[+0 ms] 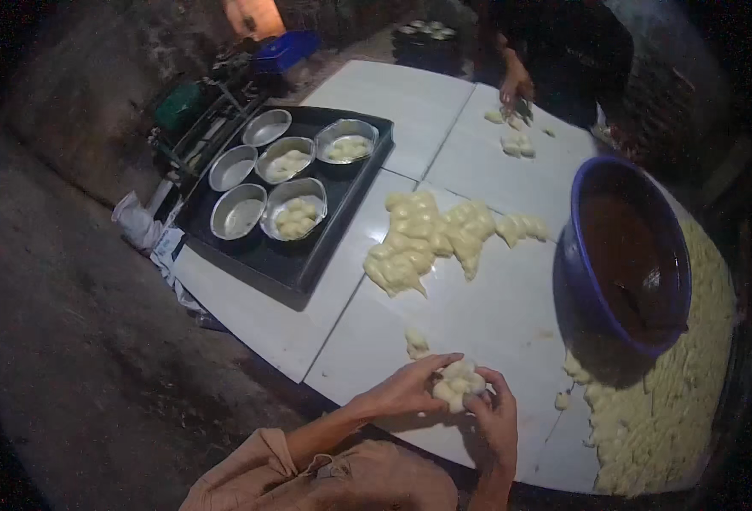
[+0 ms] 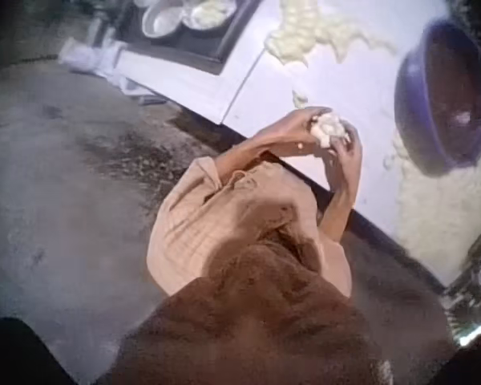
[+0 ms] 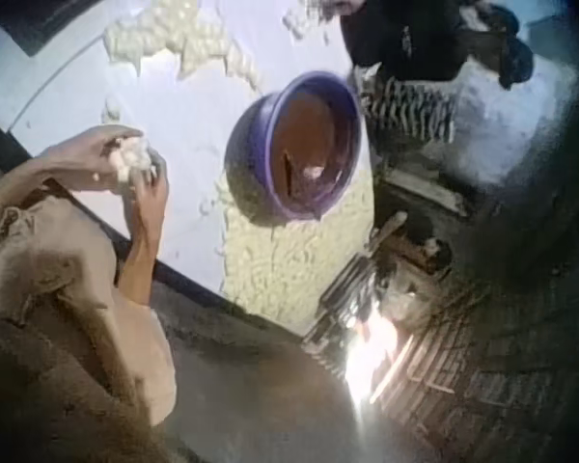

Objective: The person folds and shapes dough pieces around filling by hand, groups them together, and places the assembled dough clusters into baking tins on a tray.

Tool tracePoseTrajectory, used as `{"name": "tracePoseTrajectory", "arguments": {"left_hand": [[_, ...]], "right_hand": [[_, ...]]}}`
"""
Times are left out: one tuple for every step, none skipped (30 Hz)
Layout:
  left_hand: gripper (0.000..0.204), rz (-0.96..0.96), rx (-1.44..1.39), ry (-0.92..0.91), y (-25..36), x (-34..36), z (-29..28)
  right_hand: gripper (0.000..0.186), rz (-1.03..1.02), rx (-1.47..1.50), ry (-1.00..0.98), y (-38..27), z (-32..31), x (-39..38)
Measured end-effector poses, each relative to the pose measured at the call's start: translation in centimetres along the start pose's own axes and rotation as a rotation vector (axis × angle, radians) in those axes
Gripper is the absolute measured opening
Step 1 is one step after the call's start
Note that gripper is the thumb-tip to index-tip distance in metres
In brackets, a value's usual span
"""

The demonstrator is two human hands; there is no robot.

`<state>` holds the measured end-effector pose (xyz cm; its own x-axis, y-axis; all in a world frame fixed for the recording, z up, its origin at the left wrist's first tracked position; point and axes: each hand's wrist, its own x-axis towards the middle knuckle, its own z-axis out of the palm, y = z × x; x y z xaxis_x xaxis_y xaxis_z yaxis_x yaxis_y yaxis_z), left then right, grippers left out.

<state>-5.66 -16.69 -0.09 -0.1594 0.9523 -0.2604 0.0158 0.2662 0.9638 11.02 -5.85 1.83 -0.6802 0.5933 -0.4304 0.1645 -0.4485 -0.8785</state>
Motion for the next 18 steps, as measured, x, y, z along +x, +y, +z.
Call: {"name": "tracePoseTrajectory", "arguments": {"left_hand": [[0.084,0.064,-0.014,0.072,-0.8,-0.9,-1.4],[0.084,0.078,-0.016,0.093,-0.3,-1.8,-3.2],[0.086,0.077,-0.013,0.188,0.2,-2.8,-5.3],[0.088,0.078,-0.012,0.28,0.5,-3.5,-7.6],[0.09,0.112,-0.005,0.351,0.5,-4.2,-10.1],[0.092,0.144,0.0,0.422,0.3,-4.9,-12.7],[0.094,0.162,0.026,0.486,0.7,-6.0,-15.7],[0.097,0.179,0.052,0.55,1.4,-7.3,-18.9],[0.098,0.125,0.059,0.592,2.0,-8.7,-21.9],[0.099,0.068,0.063,0.642,2.0,-10.0,-25.1],[0.099,0.054,0.127,0.686,2.1,-11.1,-28.3],[0.099,0.034,0.192,0.73,2.1,-12.2,-31.3],[0.101,0.029,0.253,0.773,1.8,-12.4,-34.1],[0.097,0.026,0.425,0.822,0.5,-12.6,-37.1],[0.088,0.013,0.459,0.831,-1.0,-13.0,-39.9],[0.08,0.0,0.492,0.833,-2.6,-13.1,-42.3],[0.07,-0.196,0.689,0.739,-3.5,-12.6,-43.7],[0.06,-0.39,0.886,0.63,-4.6,-12.1,-44.9]], "right_hand": [[0.048,-0.059,-0.076,-0.048,0.0,1.2,1.1],[0.048,-0.069,-0.09,-0.066,-1.2,3.3,2.0],[0.049,-0.079,-0.134,-0.094,-2.5,6.1,3.1],[0.05,-0.09,-0.179,-0.119,-3.5,8.7,4.3],[0.052,-0.118,-0.187,-0.179,-3.7,10.8,6.0],[0.054,-0.143,-0.195,-0.239,-3.3,12.9,8.2],[0.053,-0.217,-0.217,-0.28,-2.7,15.5,10.6],[0.053,-0.29,-0.237,-0.322,-2.9,18.8,12.6],[0.053,-0.27,-0.276,-0.391,-3.5,21.9,14.2],[0.054,-0.246,-0.317,-0.468,-4.1,25.4,15.9],[0.052,-0.248,-0.287,-0.494,-4.6,28.8,17.3],[0.051,-0.246,-0.253,-0.523,-4.5,32.1,18.8],[0.048,-0.262,-0.348,-0.505,-4.6,34.9,20.6],[0.046,-0.277,-0.438,-0.5,-4.8,37.7,21.9],[0.039,-0.406,-0.599,-0.467,-4.5,40.4,23.4],[0.034,-0.53,-0.76,-0.425,-3.2,42.8,25.2],[0.028,-0.601,-1.042,-0.4,-1.2,44.4,27.5],[0.024,-0.658,-1.326,-0.372,0.6,45.7,29.1]]}}
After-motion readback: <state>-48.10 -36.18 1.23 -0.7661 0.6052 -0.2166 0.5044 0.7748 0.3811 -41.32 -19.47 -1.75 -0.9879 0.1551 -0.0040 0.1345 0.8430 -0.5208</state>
